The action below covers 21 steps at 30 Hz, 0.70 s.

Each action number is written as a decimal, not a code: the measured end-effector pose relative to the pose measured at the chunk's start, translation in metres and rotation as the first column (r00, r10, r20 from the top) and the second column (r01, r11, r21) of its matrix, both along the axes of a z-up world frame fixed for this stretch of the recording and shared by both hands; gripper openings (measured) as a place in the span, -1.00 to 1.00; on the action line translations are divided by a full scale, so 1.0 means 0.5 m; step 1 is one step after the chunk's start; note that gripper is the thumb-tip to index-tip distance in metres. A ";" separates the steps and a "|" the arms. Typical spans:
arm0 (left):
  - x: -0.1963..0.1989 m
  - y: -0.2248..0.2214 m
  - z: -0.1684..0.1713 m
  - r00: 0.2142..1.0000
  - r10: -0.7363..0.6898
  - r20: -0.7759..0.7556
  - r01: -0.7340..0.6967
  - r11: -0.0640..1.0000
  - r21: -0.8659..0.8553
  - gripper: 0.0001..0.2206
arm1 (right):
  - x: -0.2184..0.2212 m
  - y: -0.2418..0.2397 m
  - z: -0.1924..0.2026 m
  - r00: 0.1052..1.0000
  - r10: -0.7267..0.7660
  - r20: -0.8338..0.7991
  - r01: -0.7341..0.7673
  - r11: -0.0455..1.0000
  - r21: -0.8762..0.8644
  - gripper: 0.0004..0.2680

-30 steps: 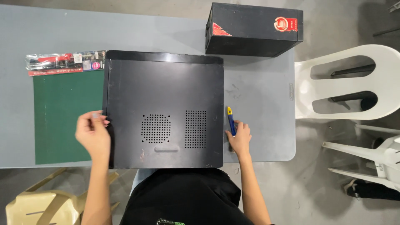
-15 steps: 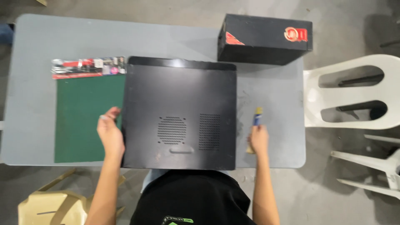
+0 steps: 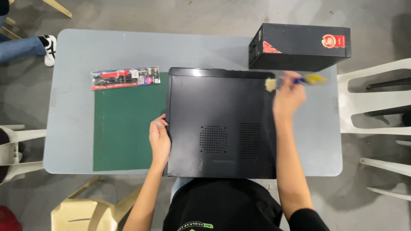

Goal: Repairing and cleaning a desktop computer case using a screwdriver and a brush

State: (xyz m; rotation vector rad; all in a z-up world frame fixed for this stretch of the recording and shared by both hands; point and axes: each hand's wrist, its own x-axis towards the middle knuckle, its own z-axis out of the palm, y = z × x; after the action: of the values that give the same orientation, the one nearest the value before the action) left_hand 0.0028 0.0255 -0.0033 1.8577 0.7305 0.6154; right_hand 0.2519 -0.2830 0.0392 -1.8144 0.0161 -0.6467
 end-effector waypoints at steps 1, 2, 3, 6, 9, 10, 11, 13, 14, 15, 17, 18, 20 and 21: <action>0.000 0.004 -0.006 1.000 -0.011 0.027 0.013 0.997 -0.076 -0.67 | 0.007 0.031 -0.010 0.997 0.013 0.081 0.003 0.981 -0.195 -0.87; -0.001 0.008 -0.012 0.998 -0.019 0.054 0.027 0.988 -0.151 -0.68 | 0.015 0.062 -0.021 0.987 0.043 0.157 0.021 0.924 -0.383 -0.88; -0.001 0.010 -0.013 0.998 -0.020 0.055 0.028 0.988 -0.149 -0.68 | 0.011 0.104 -0.021 0.987 0.042 0.158 0.022 0.924 -0.381 -0.88; -0.005 0.013 -0.015 0.997 -0.031 0.077 0.047 0.973 -0.224 -0.68 | -0.012 0.221 -0.025 0.980 0.092 0.179 -0.007 0.904 -0.427 -0.91; -0.006 0.017 -0.014 0.996 -0.037 0.087 0.059 0.963 -0.264 -0.67 | -0.046 0.326 -0.036 0.972 0.193 0.131 -0.112 0.878 -0.464 -0.88; -0.006 0.019 -0.018 0.996 -0.044 0.083 0.065 0.962 -0.264 -0.67 | -0.060 0.361 -0.040 0.961 0.264 0.086 -0.204 0.881 -0.427 -0.89; -0.005 0.023 -0.021 0.995 -0.052 0.082 0.072 0.962 -0.263 -0.67 | -0.074 0.396 -0.044 0.941 0.334 0.046 -0.293 0.876 -0.384 -0.90; -0.005 0.026 -0.025 0.996 -0.044 0.074 0.063 0.958 -0.281 -0.67 | -0.104 0.461 -0.063 0.916 0.401 -0.015 -0.385 0.866 -0.320 -0.91; -0.005 0.026 -0.028 0.997 -0.037 0.068 0.056 0.953 -0.299 -0.68 | -0.120 0.491 -0.074 0.882 0.467 -0.069 -0.469 0.847 -0.250 -0.91; -0.005 0.026 -0.024 0.997 -0.034 0.066 0.053 0.952 -0.301 -0.68 | -0.130 0.510 -0.073 0.880 0.469 -0.071 -0.471 0.846 -0.251 -0.91; -0.007 0.026 -0.017 0.997 -0.020 0.068 0.044 0.932 -0.359 -0.69 | -0.154 0.546 -0.073 0.807 0.588 -0.063 -0.573 0.752 -0.327 -0.86; -0.005 0.025 -0.017 0.998 -0.014 0.065 0.037 0.932 -0.360 -0.69 | -0.159 0.547 -0.073 0.803 0.592 -0.066 -0.578 0.748 -0.325 -0.86; -0.004 0.019 -0.018 0.990 0.040 0.138 0.038 0.854 -0.519 -0.68 | -0.175 0.544 -0.073 0.736 0.673 -0.069 -0.646 0.668 -0.369 -0.82; -0.003 0.015 -0.002 0.990 0.042 0.137 0.036 0.853 -0.520 -0.68 | -0.194 0.529 -0.068 0.735 0.674 -0.070 -0.647 0.667 -0.369 -0.82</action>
State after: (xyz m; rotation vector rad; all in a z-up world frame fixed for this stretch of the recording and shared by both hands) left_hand 0.0015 0.0330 -0.0045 1.2935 0.7194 0.4843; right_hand 0.1549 -0.0183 0.0052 -1.9688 -0.8458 -0.1807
